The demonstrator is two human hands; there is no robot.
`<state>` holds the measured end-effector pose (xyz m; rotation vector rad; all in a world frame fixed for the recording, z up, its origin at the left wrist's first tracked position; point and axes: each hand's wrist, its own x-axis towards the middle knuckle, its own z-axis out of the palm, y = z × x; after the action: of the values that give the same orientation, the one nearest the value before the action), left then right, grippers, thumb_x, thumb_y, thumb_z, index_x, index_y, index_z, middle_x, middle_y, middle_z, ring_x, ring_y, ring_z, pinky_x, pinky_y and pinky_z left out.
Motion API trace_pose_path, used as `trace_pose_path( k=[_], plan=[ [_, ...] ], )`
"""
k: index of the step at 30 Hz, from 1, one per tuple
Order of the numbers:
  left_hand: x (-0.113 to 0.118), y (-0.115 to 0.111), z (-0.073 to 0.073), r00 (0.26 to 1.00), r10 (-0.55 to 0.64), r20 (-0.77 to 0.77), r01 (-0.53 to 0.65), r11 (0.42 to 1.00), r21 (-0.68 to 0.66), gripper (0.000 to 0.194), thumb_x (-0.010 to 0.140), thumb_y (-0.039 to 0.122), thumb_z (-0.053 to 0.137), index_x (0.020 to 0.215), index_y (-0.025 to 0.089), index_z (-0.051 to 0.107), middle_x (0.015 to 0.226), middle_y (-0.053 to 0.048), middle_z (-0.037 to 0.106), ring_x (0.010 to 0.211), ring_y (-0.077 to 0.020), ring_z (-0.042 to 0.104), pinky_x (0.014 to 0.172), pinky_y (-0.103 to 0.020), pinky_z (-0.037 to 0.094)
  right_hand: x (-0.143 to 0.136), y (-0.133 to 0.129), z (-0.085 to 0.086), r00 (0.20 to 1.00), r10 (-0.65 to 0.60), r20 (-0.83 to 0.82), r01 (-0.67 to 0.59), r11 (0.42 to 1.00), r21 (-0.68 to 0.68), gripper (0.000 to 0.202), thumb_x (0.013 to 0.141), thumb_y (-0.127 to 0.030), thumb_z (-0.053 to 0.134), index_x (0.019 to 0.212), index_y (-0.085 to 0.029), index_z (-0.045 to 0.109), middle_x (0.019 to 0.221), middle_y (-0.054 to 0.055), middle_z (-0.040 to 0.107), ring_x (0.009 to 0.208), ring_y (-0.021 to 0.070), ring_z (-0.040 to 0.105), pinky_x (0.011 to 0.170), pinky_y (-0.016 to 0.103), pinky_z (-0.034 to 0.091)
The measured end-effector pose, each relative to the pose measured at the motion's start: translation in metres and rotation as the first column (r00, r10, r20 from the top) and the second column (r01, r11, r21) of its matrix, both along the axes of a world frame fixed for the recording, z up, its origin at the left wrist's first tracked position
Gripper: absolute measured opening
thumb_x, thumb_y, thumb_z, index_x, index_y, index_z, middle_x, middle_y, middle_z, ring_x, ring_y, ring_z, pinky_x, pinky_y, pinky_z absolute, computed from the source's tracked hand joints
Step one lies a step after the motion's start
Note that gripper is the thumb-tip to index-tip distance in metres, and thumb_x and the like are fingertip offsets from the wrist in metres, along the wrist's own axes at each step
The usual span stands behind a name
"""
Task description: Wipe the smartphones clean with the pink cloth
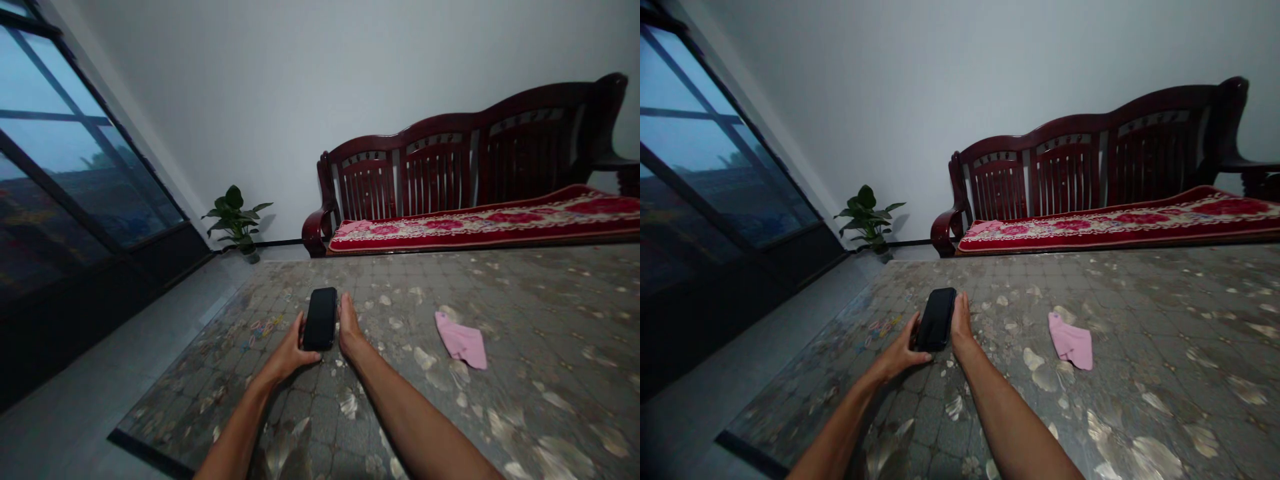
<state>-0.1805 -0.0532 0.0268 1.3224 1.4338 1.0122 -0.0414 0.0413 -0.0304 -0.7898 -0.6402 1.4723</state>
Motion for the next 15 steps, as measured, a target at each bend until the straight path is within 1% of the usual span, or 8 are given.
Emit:
trace_pose_path(
  k=[3,5,7,12,15],
  plan=[
    [0.002,0.007,-0.010,0.989,0.040,-0.144,-0.027,0.996,0.089,0.125,0.047,0.024,0.094,0.155,0.013,0.032,0.156,-0.023,0.043,0.148,-0.0386,0.037,0.123,-0.049,0.030,-0.006,-0.007,0.002,0.991,-0.027,0.133,0.029,0.999,-0.019,0.087,0.086,-0.076,0.046,0.151,-0.019,0.046,0.164,0.008,0.035,0.154,0.0244,0.026,0.126,0.039,0.019],
    [0.000,0.013,-0.013,0.977,0.078,-0.200,-0.058,0.993,0.105,0.116,0.048,0.022,0.091,0.151,0.013,0.039,0.154,-0.023,0.047,0.146,-0.0390,0.040,0.120,-0.050,0.034,-0.009,-0.010,0.004,0.980,-0.029,0.196,0.032,0.999,-0.009,0.090,0.085,-0.077,0.044,0.152,-0.016,0.045,0.164,0.010,0.034,0.153,0.0255,0.028,0.126,0.039,0.019],
    [-0.005,0.018,-0.014,0.972,0.085,-0.221,-0.063,0.993,0.105,0.109,0.049,0.020,0.089,0.148,0.014,0.043,0.151,-0.022,0.050,0.143,-0.0395,0.045,0.116,-0.051,0.041,-0.012,-0.012,0.006,0.967,-0.034,0.251,0.035,0.999,-0.001,0.091,0.085,-0.078,0.041,0.151,-0.015,0.045,0.164,0.012,0.035,0.153,0.0264,0.029,0.126,0.040,0.019],
    [-0.019,0.027,-0.010,0.971,0.014,-0.240,0.017,0.992,0.128,0.099,0.048,0.017,0.088,0.140,0.013,0.053,0.144,-0.020,0.058,0.135,-0.0372,0.054,0.112,-0.047,0.046,-0.018,-0.016,0.009,0.929,-0.051,0.366,0.040,0.998,0.037,0.084,0.090,-0.072,0.035,0.152,-0.016,0.045,0.161,0.013,0.039,0.152,0.0253,0.029,0.125,0.041,0.020],
    [-0.025,0.032,-0.005,0.973,-0.033,-0.227,0.054,0.995,0.090,0.094,0.047,0.013,0.087,0.137,0.015,0.058,0.139,-0.016,0.063,0.131,-0.0356,0.058,0.109,-0.046,0.048,-0.024,-0.018,0.011,0.903,-0.070,0.425,0.060,0.998,0.035,0.080,0.092,-0.066,0.033,0.153,-0.014,0.042,0.161,0.014,0.038,0.152,0.0250,0.029,0.125,0.041,0.021]
  ],
)
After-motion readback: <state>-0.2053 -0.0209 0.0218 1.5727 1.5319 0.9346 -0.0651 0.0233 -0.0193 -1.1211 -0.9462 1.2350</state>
